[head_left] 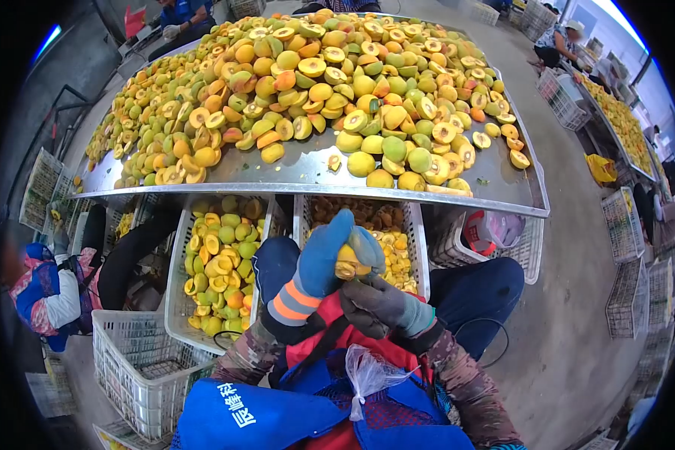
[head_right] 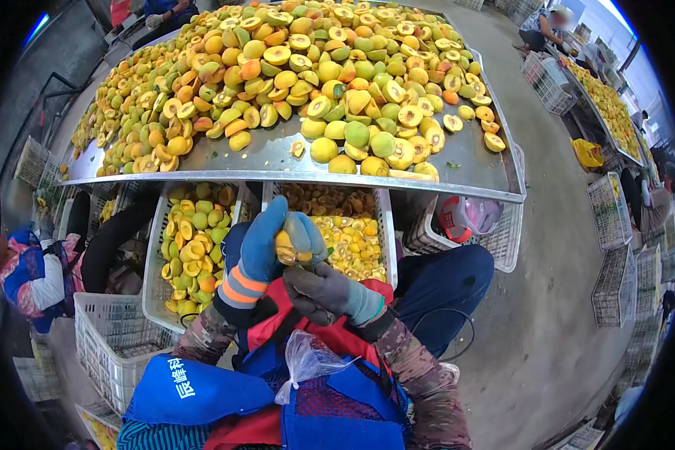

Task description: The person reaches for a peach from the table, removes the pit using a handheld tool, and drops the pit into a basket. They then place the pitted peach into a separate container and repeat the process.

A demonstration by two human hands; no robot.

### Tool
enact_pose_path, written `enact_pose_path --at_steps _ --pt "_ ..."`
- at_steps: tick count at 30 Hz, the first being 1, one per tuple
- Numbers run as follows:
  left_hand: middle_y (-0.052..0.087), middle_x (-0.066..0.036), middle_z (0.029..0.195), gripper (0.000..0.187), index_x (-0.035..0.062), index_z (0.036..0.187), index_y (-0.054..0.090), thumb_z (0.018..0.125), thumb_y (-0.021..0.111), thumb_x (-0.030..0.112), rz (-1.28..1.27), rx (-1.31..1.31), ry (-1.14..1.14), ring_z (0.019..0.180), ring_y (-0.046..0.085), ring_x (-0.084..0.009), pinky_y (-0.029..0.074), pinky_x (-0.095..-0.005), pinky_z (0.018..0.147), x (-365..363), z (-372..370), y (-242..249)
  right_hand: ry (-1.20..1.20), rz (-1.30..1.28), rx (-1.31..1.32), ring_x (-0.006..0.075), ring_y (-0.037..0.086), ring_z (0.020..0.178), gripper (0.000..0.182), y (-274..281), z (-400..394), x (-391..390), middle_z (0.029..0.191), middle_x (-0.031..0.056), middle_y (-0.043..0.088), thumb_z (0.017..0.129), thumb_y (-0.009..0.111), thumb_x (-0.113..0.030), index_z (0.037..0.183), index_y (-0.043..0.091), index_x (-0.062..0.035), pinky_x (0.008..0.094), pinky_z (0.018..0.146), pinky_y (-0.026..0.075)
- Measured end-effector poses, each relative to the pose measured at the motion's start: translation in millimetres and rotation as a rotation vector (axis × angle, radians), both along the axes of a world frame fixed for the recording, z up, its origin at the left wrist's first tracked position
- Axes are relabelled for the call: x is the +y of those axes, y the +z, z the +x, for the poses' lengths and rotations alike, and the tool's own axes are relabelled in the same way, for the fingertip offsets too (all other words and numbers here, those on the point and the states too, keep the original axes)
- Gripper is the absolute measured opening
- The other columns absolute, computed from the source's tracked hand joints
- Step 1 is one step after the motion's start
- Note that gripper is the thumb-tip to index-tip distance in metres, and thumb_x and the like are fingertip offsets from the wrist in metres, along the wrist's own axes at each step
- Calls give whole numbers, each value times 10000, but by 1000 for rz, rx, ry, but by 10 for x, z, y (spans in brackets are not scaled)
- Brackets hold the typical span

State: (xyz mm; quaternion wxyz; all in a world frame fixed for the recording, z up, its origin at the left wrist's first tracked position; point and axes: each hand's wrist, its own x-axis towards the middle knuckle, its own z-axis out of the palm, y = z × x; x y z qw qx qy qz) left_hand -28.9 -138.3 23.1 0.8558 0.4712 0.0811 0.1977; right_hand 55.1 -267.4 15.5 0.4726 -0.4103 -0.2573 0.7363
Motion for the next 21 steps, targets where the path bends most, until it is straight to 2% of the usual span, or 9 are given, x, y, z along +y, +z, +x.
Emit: enact_pose_path --at_steps 4,8,12,13,15,16,17,19,21 --pt "605 -174 770 519 37 735 567 949 409 483 -575 49 -26 684 623 -332 542 -446 598 110 37 -61 -46 32 157 88 385 363 310 -126 -28 43 511 6 432 937 450 -331 740 474 -93 249 331 282" --pt "631 -179 831 594 -7 840 605 938 387 537 -277 339 286 734 643 -323 561 -431 657 239 -7 -87 58 58 87 86 378 368 303 37 -6 298 530 2 436 943 444 -318 750 483 -88 235 326 273" --pt "626 -164 814 598 -20 900 579 936 381 543 -337 179 546 757 648 -309 564 -446 700 493 -178 -387 57 99 29 85 409 395 273 -57 63 356 543 2 438 937 460 -293 762 498 -87 228 333 292" --pt "629 -157 814 573 -18 936 584 943 389 521 69 164 746 759 648 -285 564 -427 701 414 -301 -218 12 160 61 87 418 398 272 -181 117 287 548 2 442 939 468 -300 769 499 -91 231 337 304" --pt "641 -109 804 485 6 938 621 967 407 441 388 287 927 716 631 -188 545 -328 645 911 -904 -784 -560 530 -701 112 453 407 291 -1368 226 134 572 11 485 944 464 -355 821 501 -94 234 367 360" --pt "647 -74 787 475 27 844 642 970 413 424 99 305 1011 701 622 -155 523 -296 636 1138 -1231 -1025 -605 167 -372 123 459 409 272 -1001 355 157 579 23 495 944 461 -347 847 496 -95 244 366 363" --pt "657 -53 794 465 9 818 658 966 440 392 353 651 936 713 633 -158 510 -272 655 1295 -1684 -1118 -618 -197 -40 134 466 410 255 -620 467 155 586 35 504 944 458 -338 872 492 -95 254 364 366" --pt "670 -101 918 284 -1 943 678 887 593 264 1225 1499 584 876 635 -235 490 -337 803 1314 -1890 -854 -661 -297 -322 149 473 415 204 -831 648 73 596 52 512 947 461 -310 894 483 -114 275 364 374" --pt "636 -189 1051 338 54 1090 655 830 647 269 1479 1060 963 1028 589 -321 441 -385 916 1610 -1926 -983 -678 -350 -226 122 459 404 193 -1079 630 77 576 16 486 951 446 -353 935 465 -161 275 338 362"
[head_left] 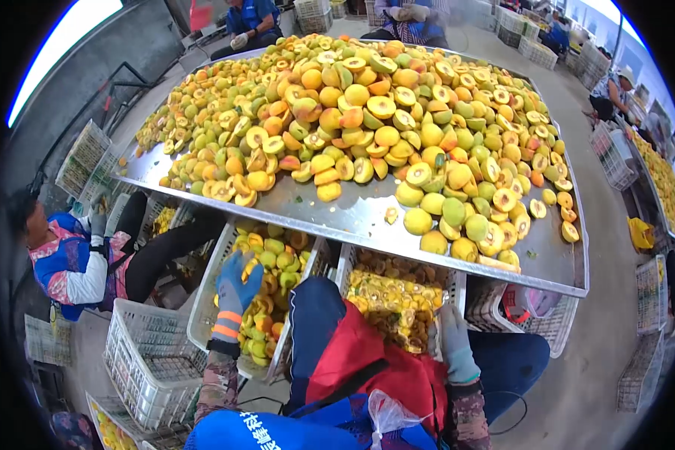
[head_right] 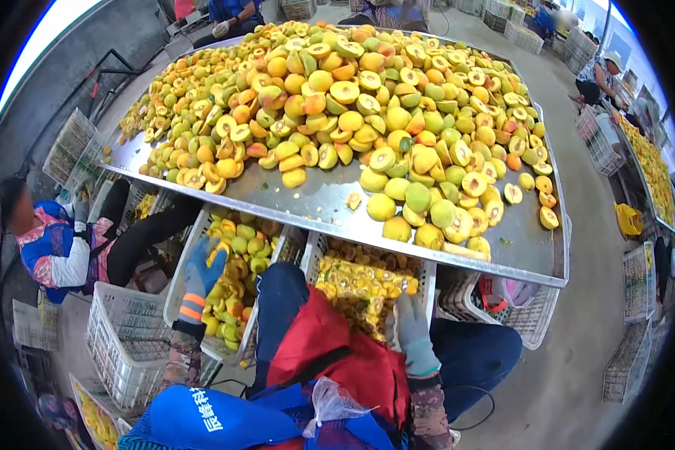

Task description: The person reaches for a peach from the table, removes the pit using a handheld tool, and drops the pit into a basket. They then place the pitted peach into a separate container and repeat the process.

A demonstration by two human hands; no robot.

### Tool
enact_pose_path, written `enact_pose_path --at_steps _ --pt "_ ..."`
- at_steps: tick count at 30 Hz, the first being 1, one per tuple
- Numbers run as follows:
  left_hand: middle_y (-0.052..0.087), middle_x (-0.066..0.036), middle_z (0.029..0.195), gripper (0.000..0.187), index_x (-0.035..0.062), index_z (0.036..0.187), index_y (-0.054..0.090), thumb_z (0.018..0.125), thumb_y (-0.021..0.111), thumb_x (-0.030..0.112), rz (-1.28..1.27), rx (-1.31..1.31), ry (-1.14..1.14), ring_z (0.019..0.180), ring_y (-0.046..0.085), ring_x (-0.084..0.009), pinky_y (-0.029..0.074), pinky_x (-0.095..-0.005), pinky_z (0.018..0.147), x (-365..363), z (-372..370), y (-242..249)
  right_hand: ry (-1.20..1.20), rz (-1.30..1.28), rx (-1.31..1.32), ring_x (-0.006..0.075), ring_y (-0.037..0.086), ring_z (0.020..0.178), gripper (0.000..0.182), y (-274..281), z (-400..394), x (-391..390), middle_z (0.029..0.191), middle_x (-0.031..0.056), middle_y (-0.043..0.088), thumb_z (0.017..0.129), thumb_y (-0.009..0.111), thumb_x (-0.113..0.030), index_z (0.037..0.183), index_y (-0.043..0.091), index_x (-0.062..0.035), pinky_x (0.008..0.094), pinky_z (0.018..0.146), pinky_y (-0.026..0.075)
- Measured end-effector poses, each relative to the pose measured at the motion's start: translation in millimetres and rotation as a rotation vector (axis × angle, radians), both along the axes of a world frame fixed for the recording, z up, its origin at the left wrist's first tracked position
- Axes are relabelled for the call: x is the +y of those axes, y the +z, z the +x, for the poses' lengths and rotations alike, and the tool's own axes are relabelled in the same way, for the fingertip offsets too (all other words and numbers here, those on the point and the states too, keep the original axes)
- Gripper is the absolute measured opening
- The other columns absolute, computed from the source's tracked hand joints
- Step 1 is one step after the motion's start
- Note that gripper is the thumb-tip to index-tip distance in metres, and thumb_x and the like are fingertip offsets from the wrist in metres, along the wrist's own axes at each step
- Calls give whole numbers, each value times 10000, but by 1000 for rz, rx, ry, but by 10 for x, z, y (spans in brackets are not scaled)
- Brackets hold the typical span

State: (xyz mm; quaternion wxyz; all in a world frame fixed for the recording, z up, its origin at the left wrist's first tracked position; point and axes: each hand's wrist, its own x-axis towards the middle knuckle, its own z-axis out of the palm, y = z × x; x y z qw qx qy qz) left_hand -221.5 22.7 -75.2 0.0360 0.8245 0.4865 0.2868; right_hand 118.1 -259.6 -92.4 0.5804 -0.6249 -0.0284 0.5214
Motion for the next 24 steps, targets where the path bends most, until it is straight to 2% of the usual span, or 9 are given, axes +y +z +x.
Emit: enact_pose_path --at_steps 3,5,8,14,16,18,20,21,24 --pt "644 -184 1052 364 47 1101 632 834 645 294 -326 -425 -119 1007 612 -303 462 -348 878 506 715 278 141 81 -180 130 467 417 211 -23 -261 31 587 30 511 949 441 -290 873 488 -98 268 369 373" --pt "625 -210 1102 615 84 1175 604 798 556 567 -378 -39 -96 1047 595 -324 450 -381 897 825 1393 427 190 47 -128 133 459 403 228 237 -419 108 581 34 513 954 459 -279 854 498 -78 263 381 365" --pt "527 -248 1250 1028 57 1442 184 692 644 589 -576 209 79 1086 559 -393 428 -419 930 1197 2174 319 240 44 -109 128 452 394 232 294 -598 26 578 31 507 957 456 -289 861 498 -81 262 379 359" --pt "561 -233 1202 956 32 1414 219 688 723 398 -507 105 100 1083 560 -391 445 -424 910 1340 2181 -2 285 49 -135 125 451 400 251 363 -665 -110 560 26 484 964 434 -302 835 479 -90 261 372 350" --pt "578 -217 1177 863 23 1375 290 704 709 369 -647 -151 -181 1074 563 -389 449 -413 905 1271 1903 -101 261 90 -32 122 453 404 259 399 -645 -86 566 28 488 966 427 -306 834 479 -89 260 373 353" --pt "588 -213 1156 769 23 1301 395 703 701 396 -726 -22 -338 1062 570 -377 455 -402 899 1222 1886 -165 204 70 66 122 448 402 258 303 -638 -60 569 29 489 968 430 -300 840 475 -81 262 377 359" --pt "591 -215 1148 708 39 1237 471 686 701 419 -556 312 -245 1041 577 -369 459 -402 887 716 2074 326 274 90 -179 117 495 434 257 488 -634 2 628 35 521 947 474 -326 943 486 -69 259 406 396" --pt "607 -218 1107 684 57 1185 528 660 720 451 -369 372 -244 1015 586 -370 469 -401 864 726 2161 128 283 124 -199 117 506 436 258 541 -652 -10 616 40 517 945 483 -316 951 486 -59 256 408 404" --pt "635 -198 1019 691 66 1163 549 625 749 450 -573 310 -252 971 609 -345 490 -399 832 795 2388 64 305 179 -216 115 495 428 246 508 -707 -114 606 46 513 947 478 -305 935 485 -59 259 401 394"
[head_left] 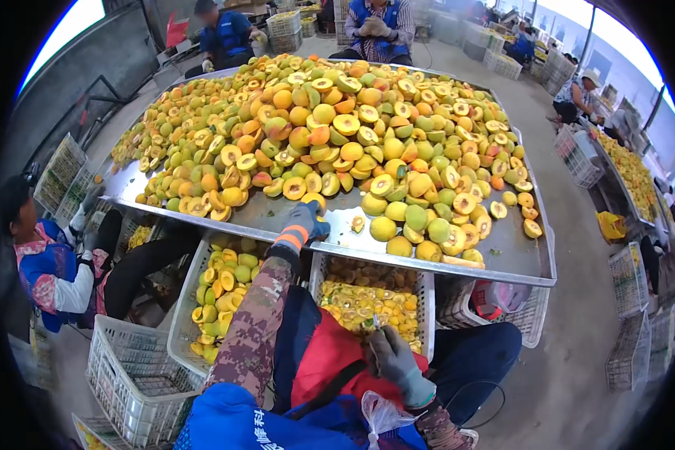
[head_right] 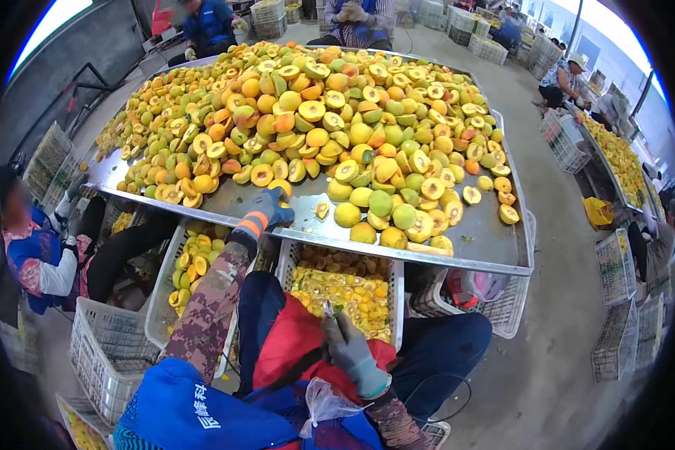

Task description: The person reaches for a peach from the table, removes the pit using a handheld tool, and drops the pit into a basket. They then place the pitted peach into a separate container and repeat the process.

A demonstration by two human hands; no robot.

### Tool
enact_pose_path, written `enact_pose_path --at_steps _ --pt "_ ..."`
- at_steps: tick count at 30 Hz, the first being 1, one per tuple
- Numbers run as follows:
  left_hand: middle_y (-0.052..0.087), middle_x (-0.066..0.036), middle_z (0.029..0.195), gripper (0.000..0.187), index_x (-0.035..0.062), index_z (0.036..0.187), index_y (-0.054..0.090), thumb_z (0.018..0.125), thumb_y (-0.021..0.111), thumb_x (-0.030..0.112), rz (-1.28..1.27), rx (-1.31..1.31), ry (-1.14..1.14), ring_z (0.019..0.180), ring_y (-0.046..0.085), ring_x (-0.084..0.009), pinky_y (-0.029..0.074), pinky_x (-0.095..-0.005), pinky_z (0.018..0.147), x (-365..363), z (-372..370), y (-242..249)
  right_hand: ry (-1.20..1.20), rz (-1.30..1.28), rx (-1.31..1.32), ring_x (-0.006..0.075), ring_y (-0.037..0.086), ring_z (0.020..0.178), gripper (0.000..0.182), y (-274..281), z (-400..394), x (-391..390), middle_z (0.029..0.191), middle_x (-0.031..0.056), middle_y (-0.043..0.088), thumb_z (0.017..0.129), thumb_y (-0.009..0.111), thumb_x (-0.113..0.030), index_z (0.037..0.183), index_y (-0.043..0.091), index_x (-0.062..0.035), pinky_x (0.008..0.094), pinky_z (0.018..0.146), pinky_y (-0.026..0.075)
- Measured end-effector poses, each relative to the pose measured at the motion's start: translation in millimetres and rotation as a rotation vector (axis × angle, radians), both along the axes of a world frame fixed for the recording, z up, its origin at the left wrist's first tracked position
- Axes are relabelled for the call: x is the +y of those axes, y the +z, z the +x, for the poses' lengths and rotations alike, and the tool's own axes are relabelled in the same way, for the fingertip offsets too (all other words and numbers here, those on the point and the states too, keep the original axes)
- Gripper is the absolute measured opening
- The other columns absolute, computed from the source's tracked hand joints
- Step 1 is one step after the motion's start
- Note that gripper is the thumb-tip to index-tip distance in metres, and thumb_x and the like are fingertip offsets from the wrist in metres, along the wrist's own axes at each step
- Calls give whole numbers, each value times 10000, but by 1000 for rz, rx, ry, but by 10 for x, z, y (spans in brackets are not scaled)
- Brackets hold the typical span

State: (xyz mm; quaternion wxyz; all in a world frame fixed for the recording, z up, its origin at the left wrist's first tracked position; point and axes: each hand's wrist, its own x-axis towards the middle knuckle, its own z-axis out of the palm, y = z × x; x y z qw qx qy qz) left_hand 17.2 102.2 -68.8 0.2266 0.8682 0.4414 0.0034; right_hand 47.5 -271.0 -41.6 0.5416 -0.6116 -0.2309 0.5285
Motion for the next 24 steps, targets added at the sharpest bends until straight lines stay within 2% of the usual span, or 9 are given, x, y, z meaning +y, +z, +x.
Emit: enact_pose_path --at_steps 4,5,6,8,11,14,19,21,24 --pt "599 -110 1048 457 58 1180 524 756 683 123 -1426 -1357 5 956 592 -209 529 -355 768 -394 -18 179 -126 59 102 122 461 411 289 257 64 -88 606 28 502 969 423 -346 904 493 -73 254 391 363" --pt "565 -117 1122 363 37 1175 484 831 589 80 -529 -1277 -305 1009 581 -228 544 -386 771 -480 65 -97 -107 92 -20 119 466 417 282 293 100 -86 606 24 501 965 434 -349 902 501 -83 254 396 366" --pt "593 -155 1068 463 1 1246 421 827 559 143 -1537 -1505 -58 962 619 -270 525 -452 842 -948 -21 532 -86 124 -143 116 470 423 275 357 169 -32 605 20 500 961 444 -352 901 509 -92 255 401 369" --pt "603 -158 1057 481 1 1253 372 812 564 15 -525 -1291 -352 889 641 -267 536 -431 818 -1454 -81 646 -112 152 -228 139 499 443 233 457 234 130 607 41 518 949 473 -308 899 509 -83 277 409 380" --pt "626 -192 983 352 11 1157 425 895 582 187 -363 -1205 -236 812 650 -267 556 -390 731 -1894 -68 684 -189 334 -715 233 547 505 176 598 222 296 618 116 527 916 535 -239 886 508 -68 342 450 418" --pt "630 -198 956 492 10 1077 501 946 423 478 -1330 -1439 147 786 648 -277 557 -384 708 -2119 -119 710 -212 398 -1141 315 576 573 155 633 216 287 632 168 529 893 573 -207 879 515 -65 396 481 445" --pt "625 -168 991 601 7 1080 531 965 266 533 -1049 -1331 69 838 638 -255 539 -353 759 -2369 -144 868 -185 280 -1204 355 581 587 162 625 184 199 647 186 546 891 578 -196 907 503 -53 409 475 439" --pt "596 -114 1052 487 -7 1125 524 989 314 411 -231 -1161 -200 909 580 -161 477 -278 818 -2520 -204 888 -206 334 -1205 376 574 590 168 576 158 197 638 193 544 898 562 -201 912 496 -47 422 478 440" --pt "556 -95 1085 402 8 1125 521 985 337 338 -842 -1321 13 934 548 -146 458 -267 825 -2518 -246 766 -250 248 -984 401 568 599 170 517 56 205 639 210 543 906 541 -203 907 489 -41 447 492 442"
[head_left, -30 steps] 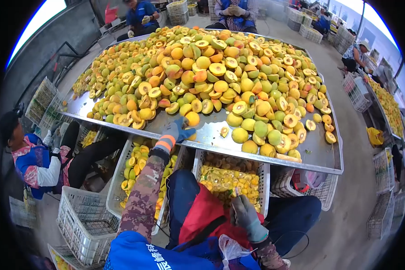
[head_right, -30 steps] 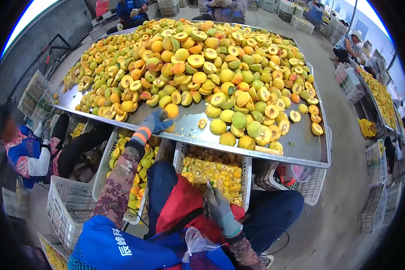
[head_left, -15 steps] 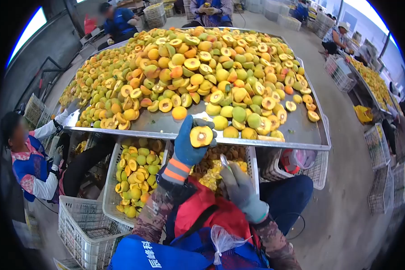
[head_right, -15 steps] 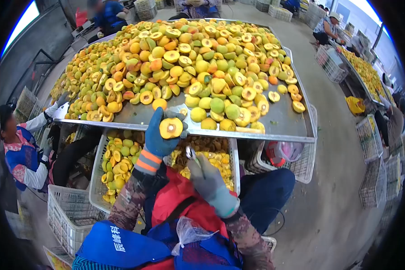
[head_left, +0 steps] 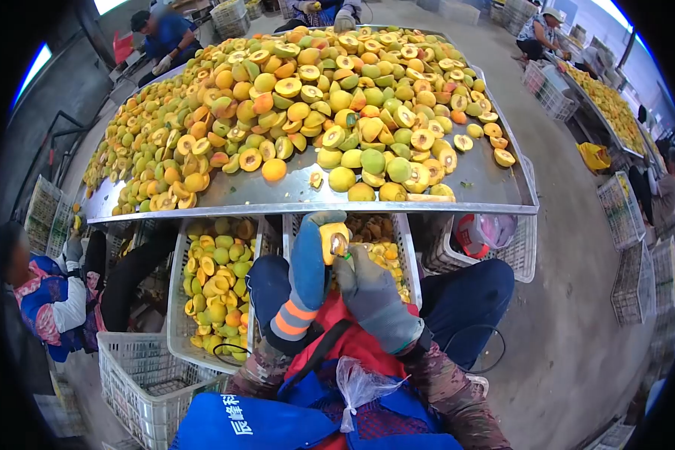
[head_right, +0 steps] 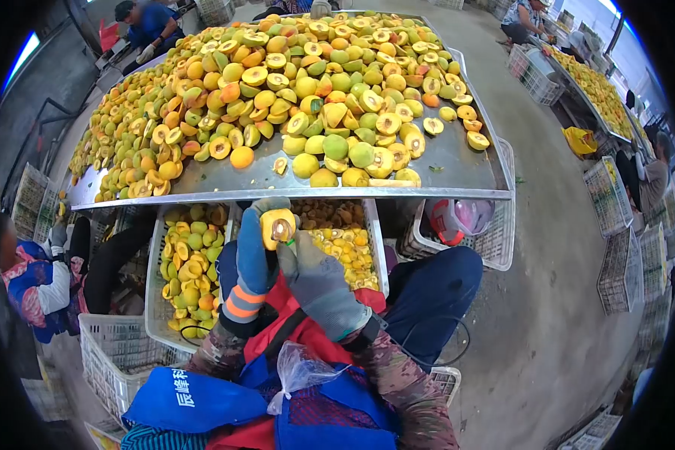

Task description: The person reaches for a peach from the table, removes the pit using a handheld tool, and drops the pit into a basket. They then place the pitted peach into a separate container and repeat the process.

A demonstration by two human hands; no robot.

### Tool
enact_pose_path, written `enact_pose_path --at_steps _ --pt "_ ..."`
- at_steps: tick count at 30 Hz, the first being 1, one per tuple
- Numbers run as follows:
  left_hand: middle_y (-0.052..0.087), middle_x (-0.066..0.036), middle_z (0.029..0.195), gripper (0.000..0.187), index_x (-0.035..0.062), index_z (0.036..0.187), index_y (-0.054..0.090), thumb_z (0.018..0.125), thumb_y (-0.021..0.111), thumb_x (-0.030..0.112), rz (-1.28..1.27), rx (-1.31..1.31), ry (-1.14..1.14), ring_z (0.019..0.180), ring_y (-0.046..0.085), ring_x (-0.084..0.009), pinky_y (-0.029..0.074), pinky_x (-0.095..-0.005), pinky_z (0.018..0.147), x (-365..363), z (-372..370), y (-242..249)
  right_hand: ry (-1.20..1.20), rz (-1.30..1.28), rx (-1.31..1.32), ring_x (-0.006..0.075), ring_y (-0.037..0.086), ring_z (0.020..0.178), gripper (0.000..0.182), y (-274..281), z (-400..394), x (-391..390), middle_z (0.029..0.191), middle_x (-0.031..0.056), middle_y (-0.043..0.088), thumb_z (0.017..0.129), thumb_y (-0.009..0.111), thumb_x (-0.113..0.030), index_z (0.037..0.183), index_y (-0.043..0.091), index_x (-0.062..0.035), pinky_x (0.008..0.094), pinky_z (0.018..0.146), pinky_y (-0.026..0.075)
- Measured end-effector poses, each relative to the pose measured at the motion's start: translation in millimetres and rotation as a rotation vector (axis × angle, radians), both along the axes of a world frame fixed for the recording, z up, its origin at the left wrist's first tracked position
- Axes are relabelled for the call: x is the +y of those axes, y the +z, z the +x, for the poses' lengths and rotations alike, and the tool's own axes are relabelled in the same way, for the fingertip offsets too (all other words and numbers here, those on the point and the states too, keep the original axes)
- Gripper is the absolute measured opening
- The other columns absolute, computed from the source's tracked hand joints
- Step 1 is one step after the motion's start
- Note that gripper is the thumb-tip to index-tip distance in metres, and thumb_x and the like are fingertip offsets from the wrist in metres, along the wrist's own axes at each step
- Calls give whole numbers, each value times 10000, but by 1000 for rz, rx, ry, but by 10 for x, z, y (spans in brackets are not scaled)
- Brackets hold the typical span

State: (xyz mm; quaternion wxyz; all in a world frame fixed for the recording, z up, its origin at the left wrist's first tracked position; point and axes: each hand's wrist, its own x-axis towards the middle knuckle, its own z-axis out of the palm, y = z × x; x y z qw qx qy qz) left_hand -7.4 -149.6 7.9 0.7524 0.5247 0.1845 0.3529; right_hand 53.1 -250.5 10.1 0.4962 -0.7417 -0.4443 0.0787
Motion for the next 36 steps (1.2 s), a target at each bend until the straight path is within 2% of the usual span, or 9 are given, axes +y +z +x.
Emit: enact_pose_path --at_steps 2,4,10,12,15,21,22,24,36 --pt "550 -80 1039 384 20 1100 525 983 335 333 273 103 131 913 539 -152 444 -282 832 -63 0 -13 2 10 39 411 564 601 171 -52 -81 34 645 221 543 910 526 -204 904 489 -37 453 495 439" --pt "567 -87 957 204 17 1051 492 853 498 66 661 179 366 853 556 -157 467 -276 790 -104 -3 32 3 20 74 422 560 604 174 -136 -103 54 651 233 544 914 512 -206 900 488 -34 459 498 437" --pt "575 -91 875 123 23 947 516 885 483 125 576 318 426 781 572 -169 485 -296 732 -29 -58 -69 161 -4 419 398 544 579 232 -171 -122 24 658 247 540 933 471 -230 895 498 -3 419 513 424" --pt "575 -95 822 324 11 909 541 977 381 285 25 146 189 710 596 -172 503 -290 653 10 -80 -40 228 -127 548 301 545 529 252 -93 -124 -50 628 192 548 939 466 -243 893 498 3 380 493 419" --pt "586 -105 770 434 8 852 552 968 389 393 -50 158 217 620 604 -194 528 -301 591 32 -37 -62 166 3 193 186 522 496 266 -423 -141 -51 597 98 523 941 465 -264 894 500 -4 331 456 403" --pt "596 -149 823 590 18 864 550 929 363 574 -521 -191 125 766 625 -292 546 -432 730 -88 -75 -144 217 -119 834 332 494 448 223 -82 -164 -169 578 171 480 928 495 -233 896 499 -12 375 450 415" --pt "596 -149 823 590 18 864 550 929 363 574 -520 -194 127 766 625 -292 546 -432 730 -88 -72 -129 219 -120 832 332 494 448 223 -153 -165 -155 578 171 480 928 495 -233 896 499 -12 375 450 415" --pt "596 -151 825 593 17 867 550 934 349 571 -497 -115 158 757 621 -282 544 -428 735 -137 -81 -90 158 8 76 426 578 607 265 -370 -172 -148 670 253 568 913 519 -254 1014 495 -10 488 508 438" --pt "608 -143 724 598 -6 770 575 965 328 503 -230 95 229 645 620 -244 528 -341 647 -153 -56 36 142 -119 30 428 571 611 209 -276 -148 -161 637 242 553 898 541 -193 899 469 3 481 513 423"
